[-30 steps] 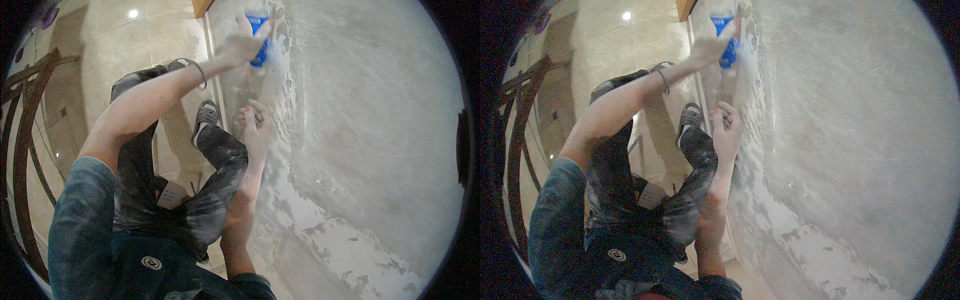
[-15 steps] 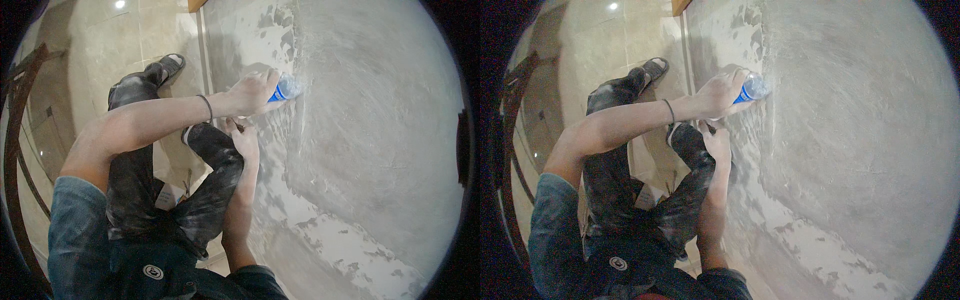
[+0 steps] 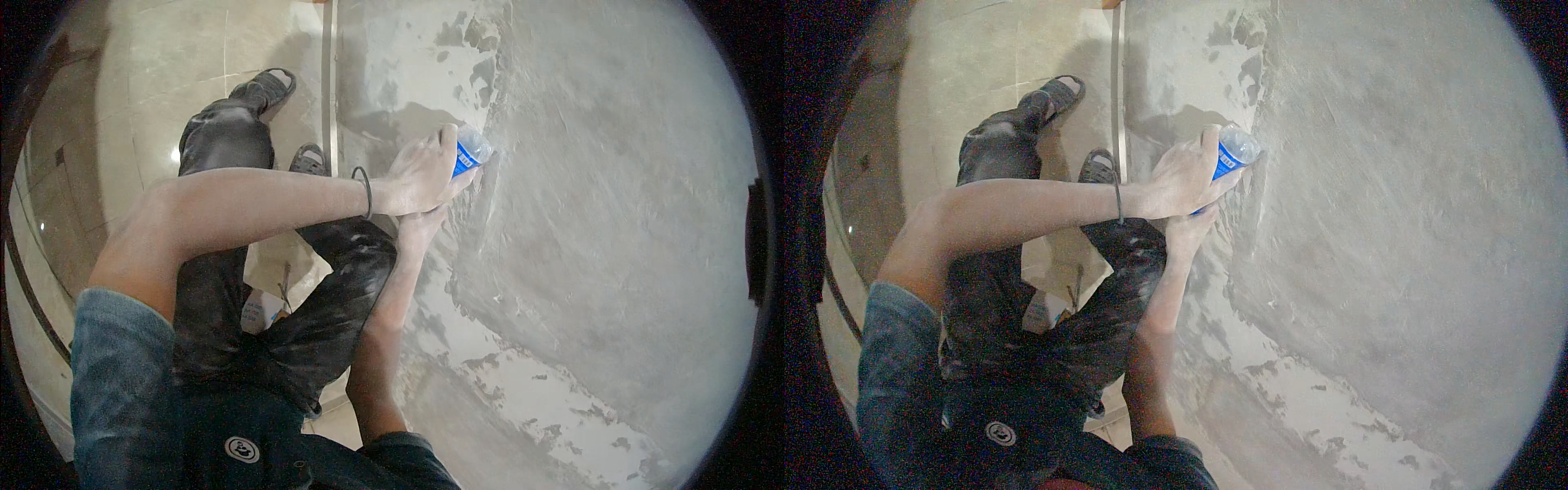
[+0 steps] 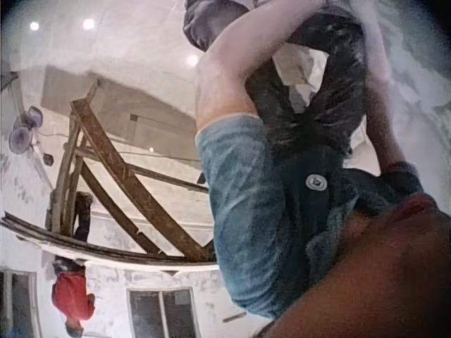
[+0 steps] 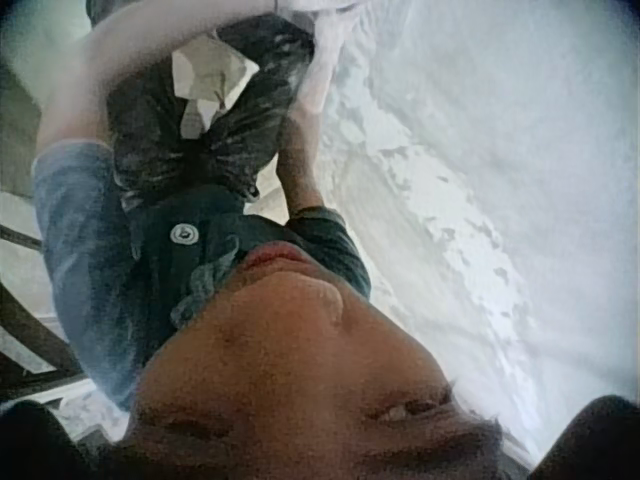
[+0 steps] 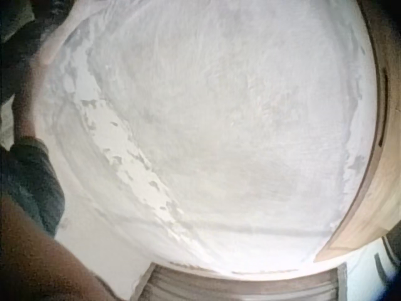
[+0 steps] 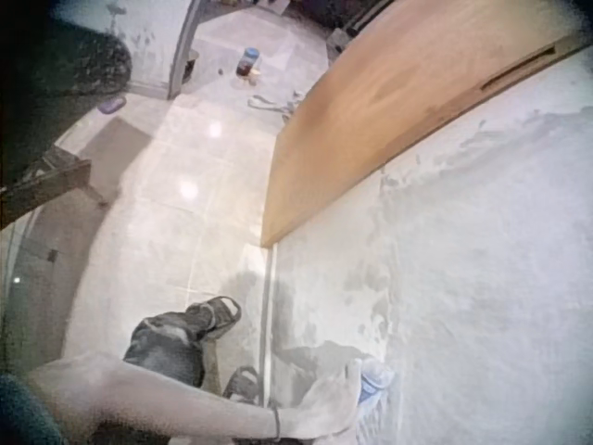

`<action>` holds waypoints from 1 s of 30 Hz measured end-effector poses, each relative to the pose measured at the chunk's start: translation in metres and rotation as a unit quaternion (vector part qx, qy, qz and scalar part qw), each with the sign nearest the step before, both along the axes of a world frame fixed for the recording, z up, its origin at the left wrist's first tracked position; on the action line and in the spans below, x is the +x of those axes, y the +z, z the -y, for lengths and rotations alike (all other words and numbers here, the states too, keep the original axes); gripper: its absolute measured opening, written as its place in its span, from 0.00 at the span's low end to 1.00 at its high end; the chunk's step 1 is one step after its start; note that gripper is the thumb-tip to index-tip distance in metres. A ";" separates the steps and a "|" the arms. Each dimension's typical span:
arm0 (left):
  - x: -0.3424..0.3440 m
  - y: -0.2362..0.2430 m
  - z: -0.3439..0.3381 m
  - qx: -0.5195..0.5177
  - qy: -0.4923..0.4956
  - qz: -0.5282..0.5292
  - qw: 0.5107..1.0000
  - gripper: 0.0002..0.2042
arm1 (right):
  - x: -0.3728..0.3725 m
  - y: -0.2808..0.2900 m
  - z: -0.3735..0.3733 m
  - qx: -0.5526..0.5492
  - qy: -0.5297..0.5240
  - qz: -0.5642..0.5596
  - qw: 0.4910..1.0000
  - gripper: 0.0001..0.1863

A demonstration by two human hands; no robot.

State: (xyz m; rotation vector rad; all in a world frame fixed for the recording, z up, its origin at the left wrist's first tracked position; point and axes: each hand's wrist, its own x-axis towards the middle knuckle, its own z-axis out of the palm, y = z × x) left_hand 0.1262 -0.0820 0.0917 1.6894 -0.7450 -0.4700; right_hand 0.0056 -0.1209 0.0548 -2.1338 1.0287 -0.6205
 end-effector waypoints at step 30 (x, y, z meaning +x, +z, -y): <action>-0.046 0.033 -0.001 0.114 -0.019 -0.178 0.977 0.37 | -0.023 0.111 -0.019 0.237 -0.052 -0.114 0.963 0.10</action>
